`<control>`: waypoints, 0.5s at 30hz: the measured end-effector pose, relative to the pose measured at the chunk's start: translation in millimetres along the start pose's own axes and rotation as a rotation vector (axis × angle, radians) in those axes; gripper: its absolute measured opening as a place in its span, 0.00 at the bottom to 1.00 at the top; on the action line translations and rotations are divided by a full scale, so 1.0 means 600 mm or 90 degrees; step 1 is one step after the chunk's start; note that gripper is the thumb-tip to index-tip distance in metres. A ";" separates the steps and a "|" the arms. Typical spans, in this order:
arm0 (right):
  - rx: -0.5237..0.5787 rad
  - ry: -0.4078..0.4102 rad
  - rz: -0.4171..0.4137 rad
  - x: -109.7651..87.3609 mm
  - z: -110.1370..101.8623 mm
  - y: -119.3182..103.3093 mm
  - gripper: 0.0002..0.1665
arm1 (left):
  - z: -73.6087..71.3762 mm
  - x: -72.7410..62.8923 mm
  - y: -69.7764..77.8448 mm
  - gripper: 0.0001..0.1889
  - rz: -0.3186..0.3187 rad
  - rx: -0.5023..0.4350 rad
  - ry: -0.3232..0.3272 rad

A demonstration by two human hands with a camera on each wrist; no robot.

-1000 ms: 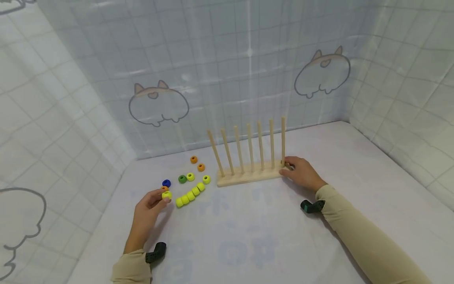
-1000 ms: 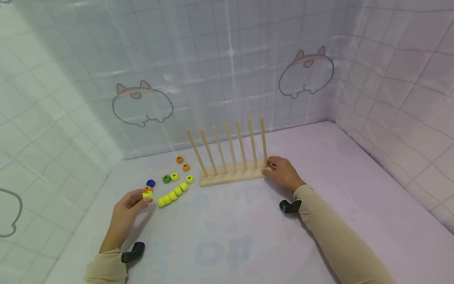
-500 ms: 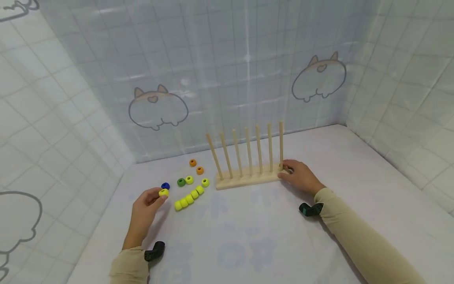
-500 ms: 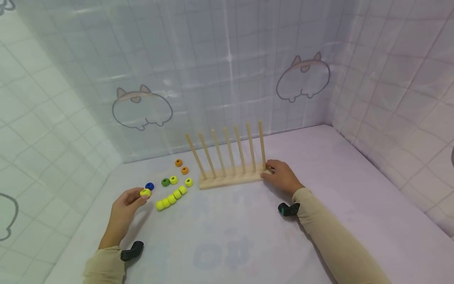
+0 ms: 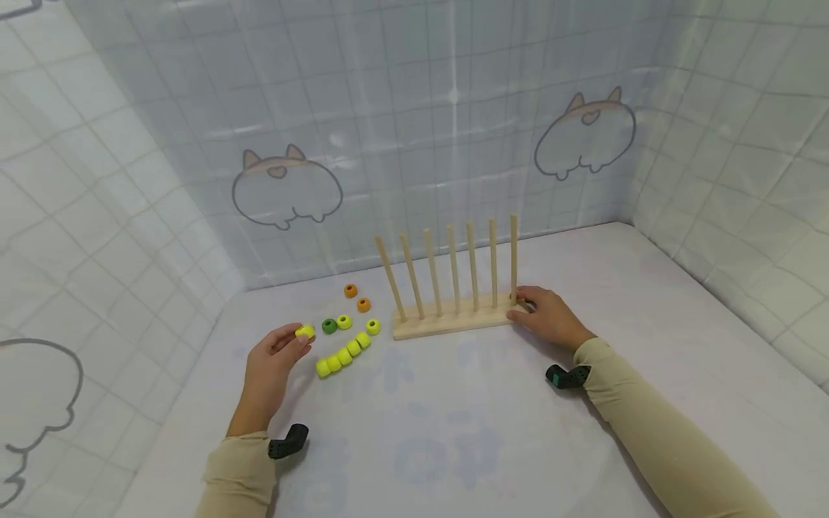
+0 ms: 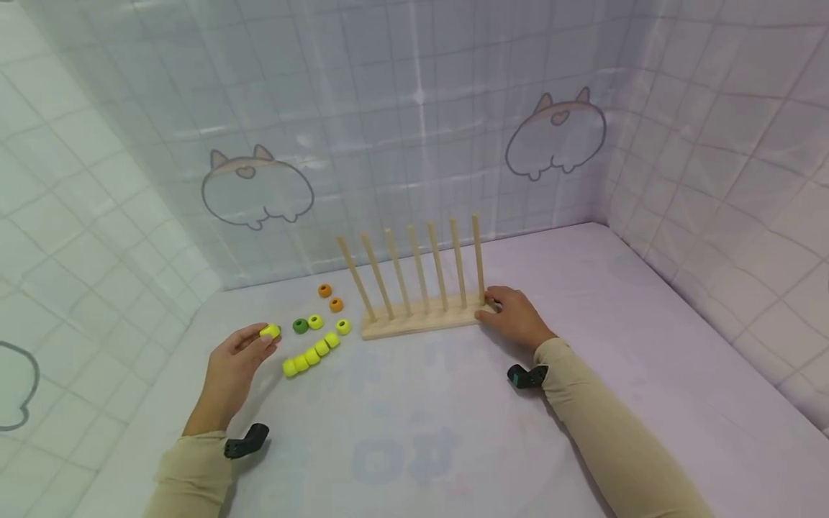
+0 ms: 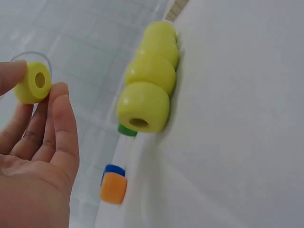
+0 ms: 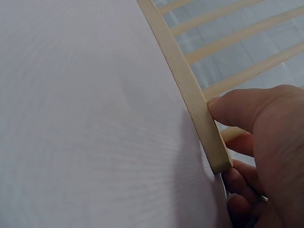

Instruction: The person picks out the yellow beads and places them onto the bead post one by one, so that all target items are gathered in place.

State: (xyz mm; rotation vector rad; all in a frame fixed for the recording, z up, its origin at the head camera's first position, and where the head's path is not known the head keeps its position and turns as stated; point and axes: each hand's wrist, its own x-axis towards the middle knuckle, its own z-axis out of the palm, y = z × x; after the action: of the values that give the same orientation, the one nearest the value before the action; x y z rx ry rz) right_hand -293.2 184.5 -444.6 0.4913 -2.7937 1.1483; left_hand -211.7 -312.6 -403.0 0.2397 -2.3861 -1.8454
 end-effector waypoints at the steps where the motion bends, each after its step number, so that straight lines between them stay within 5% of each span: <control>1: -0.001 0.001 -0.001 -0.001 0.000 0.000 0.33 | 0.002 0.001 0.003 0.31 -0.008 -0.009 0.001; 15: 0.016 0.007 -0.003 -0.007 -0.004 -0.010 0.28 | 0.033 0.014 0.036 0.32 0.008 -0.094 -0.035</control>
State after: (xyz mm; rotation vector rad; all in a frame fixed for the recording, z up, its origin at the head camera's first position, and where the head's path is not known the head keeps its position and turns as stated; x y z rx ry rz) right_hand -287.1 183.2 -439.8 0.4925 -2.7701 1.1823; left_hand -225.0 -290.0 -386.9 0.1613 -2.2659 -2.0351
